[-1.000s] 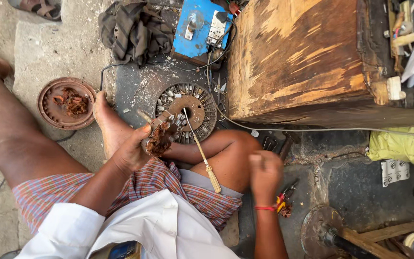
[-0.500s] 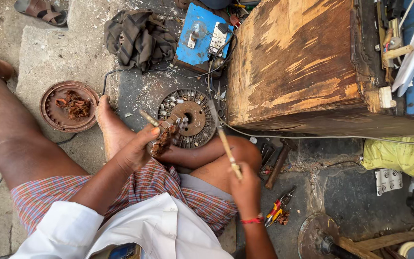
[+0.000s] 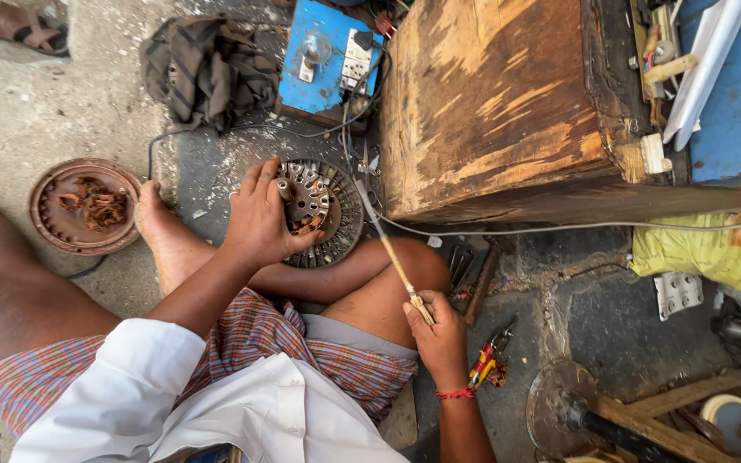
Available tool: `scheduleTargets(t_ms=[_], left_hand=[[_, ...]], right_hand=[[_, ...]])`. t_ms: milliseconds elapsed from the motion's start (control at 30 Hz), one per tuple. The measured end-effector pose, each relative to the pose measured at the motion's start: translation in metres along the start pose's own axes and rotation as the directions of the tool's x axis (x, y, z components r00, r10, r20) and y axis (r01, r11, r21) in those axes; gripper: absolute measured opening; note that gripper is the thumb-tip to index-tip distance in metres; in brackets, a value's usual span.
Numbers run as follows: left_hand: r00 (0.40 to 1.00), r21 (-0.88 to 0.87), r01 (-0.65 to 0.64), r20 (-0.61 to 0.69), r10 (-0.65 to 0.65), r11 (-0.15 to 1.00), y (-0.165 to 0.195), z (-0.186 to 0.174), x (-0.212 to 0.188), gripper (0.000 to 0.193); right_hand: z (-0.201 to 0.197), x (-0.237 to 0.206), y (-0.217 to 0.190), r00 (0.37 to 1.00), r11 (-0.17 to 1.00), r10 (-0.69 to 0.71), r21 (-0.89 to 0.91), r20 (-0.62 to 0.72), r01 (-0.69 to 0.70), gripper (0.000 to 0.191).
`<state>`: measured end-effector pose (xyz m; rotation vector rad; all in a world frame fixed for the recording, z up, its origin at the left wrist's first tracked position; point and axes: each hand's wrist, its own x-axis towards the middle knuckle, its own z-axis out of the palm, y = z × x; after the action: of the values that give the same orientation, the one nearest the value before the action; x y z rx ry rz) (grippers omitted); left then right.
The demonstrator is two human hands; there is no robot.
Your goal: The person sits on the ground and uses a long metal rod to punch copper windings out of an electric motor stator, moving extracted copper pieces onto a plate beside them. They briefly use pliers to pull remaining winding material from the stator slots and continue knocking the windings loose by hand and rod.
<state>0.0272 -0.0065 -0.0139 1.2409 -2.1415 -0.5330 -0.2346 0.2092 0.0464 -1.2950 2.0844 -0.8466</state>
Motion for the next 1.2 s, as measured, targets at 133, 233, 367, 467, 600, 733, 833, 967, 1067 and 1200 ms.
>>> scheduleTargets(t_ms=[133, 233, 367, 467, 600, 733, 833, 967, 1067, 1200], left_hand=[[0.997, 0.066, -0.017, 0.07, 0.013, 0.998, 0.004, 0.011, 0.0, 0.097], [0.99, 0.128, -0.037, 0.137, 0.019, 0.991, 0.005, 0.013, 0.004, 0.103], [0.977, 0.179, -0.075, 0.21, 0.036, 0.981, 0.007, 0.011, 0.007, 0.102], [0.975, 0.193, -0.137, 0.202, 0.097, 0.972, 0.008, 0.011, 0.007, 0.101], [0.975, 0.171, -0.087, 0.218, 0.048, 0.981, 0.006, 0.011, 0.01, 0.105], [0.974, 0.175, -0.089, 0.22, 0.05, 0.981, 0.006, 0.009, 0.012, 0.106], [0.975, 0.167, -0.081, 0.218, 0.044, 0.983, 0.007, 0.008, 0.012, 0.107], [0.976, 0.153, -0.06, 0.217, 0.026, 0.986, 0.007, 0.007, 0.013, 0.107], [0.973, 0.146, -0.05, 0.231, 0.015, 0.988, 0.007, 0.007, 0.013, 0.108], [0.972, 0.161, -0.052, 0.234, 0.013, 0.986, 0.007, 0.007, 0.013, 0.108]], right_hand=[[-0.022, 0.0, -0.01, 0.99, 0.99, -0.129, -0.051, 0.052, 0.131, 0.023], [-0.041, 0.002, -0.02, 0.994, 0.981, 0.002, -0.195, 0.113, 0.021, 0.024], [-0.049, 0.004, -0.028, 0.985, 0.957, -0.072, -0.267, 0.16, 0.113, 0.024], [-0.047, 0.006, -0.027, 0.98, 0.954, -0.079, -0.27, 0.182, 0.127, 0.024], [-0.042, 0.008, -0.021, 0.982, 0.958, -0.052, -0.27, 0.18, 0.101, 0.024], [-0.039, 0.009, -0.016, 0.984, 0.963, -0.061, -0.247, 0.17, 0.102, 0.023], [-0.038, 0.009, -0.014, 0.984, 0.96, -0.072, -0.254, 0.164, 0.113, 0.023], [-0.038, 0.01, -0.012, 0.982, 0.965, -0.1, -0.224, 0.158, 0.135, 0.023], [-0.039, 0.009, -0.011, 0.983, 0.968, -0.087, -0.22, 0.162, 0.122, 0.022], [-0.041, 0.008, -0.012, 0.984, 0.977, -0.06, -0.192, 0.17, 0.093, 0.022]])
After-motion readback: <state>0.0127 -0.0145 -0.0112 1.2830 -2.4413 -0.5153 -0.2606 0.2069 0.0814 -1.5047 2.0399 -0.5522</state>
